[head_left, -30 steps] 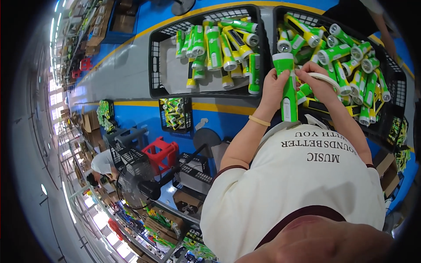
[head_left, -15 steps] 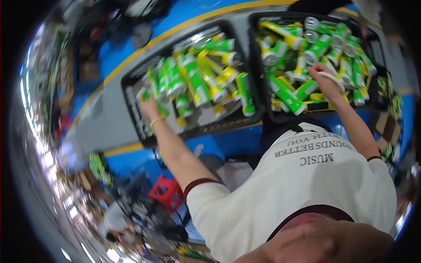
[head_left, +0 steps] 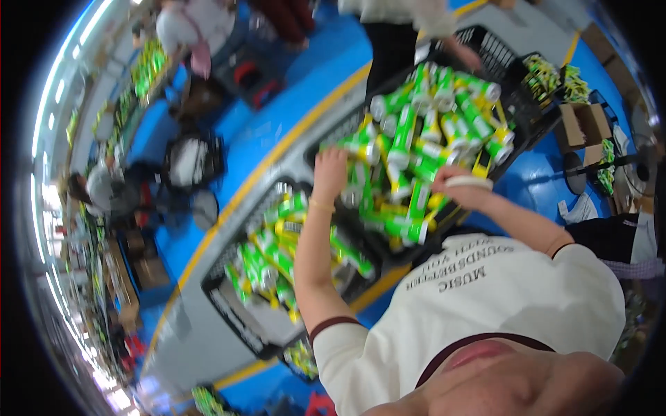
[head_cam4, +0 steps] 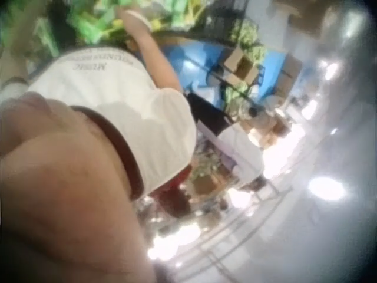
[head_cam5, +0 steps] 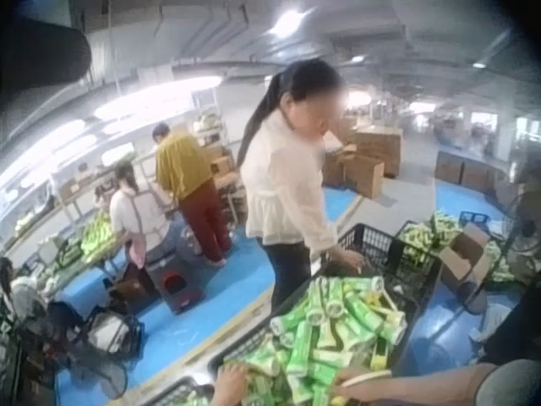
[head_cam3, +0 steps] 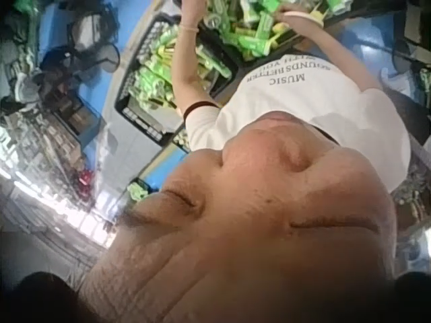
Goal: Inspecting and testing handheld flashlights on an assembly line.
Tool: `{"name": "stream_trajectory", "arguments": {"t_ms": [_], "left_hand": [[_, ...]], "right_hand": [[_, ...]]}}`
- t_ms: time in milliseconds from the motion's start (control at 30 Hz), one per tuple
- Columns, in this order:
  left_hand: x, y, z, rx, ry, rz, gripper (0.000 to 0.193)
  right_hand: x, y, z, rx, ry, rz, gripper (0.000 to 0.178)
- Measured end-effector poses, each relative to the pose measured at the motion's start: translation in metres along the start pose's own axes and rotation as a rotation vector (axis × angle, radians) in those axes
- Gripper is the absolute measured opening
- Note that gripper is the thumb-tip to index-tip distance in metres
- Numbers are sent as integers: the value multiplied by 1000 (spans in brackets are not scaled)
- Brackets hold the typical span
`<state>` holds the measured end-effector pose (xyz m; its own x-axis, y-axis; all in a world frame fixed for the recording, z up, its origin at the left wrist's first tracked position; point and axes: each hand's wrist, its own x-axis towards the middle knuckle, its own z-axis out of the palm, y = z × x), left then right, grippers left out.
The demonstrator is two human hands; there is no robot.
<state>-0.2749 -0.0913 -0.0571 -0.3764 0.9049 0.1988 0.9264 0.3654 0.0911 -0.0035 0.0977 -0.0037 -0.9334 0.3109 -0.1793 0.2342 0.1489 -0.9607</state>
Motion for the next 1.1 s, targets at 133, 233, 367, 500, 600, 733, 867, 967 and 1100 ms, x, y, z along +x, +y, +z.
{"name": "stream_trajectory", "arguments": {"t_ms": [133, 233, 367, 500, 600, 733, 867, 967, 1100], "left_hand": [[30, -1, 28, -36, -205, 71, 53], [42, 5, 31, 6, -337, 1, 53], [37, 15, 15, -320, -120, -313, 55], [16, 40, -6, -772, 392, -423, 57], [31, 120, -52, -1407, 613, -650, 54], [43, 179, -75, -1539, 682, -378, 46], [42, 210, -110, -1368, 653, -287, 50], [30, 217, -113, -1387, 620, -191, 53], [11, 230, -116, -1441, 511, -278, 55]], "right_hand": [[-27, -23, -28, 92, 69, 170, 20], [-45, -21, -50, 114, 69, 175, 19], [-59, -16, -82, 149, 84, 161, 18], [-58, -2, -109, 227, 91, 207, 18], [-46, 1, -123, 232, 77, 193, 16], [-17, 5, -132, 167, 6, 133, 11], [-9, -40, -127, 221, -112, -85, 9], [-5, -38, -119, 332, -143, -80, 18], [-7, -51, -109, 390, -241, -38, 15]]}}
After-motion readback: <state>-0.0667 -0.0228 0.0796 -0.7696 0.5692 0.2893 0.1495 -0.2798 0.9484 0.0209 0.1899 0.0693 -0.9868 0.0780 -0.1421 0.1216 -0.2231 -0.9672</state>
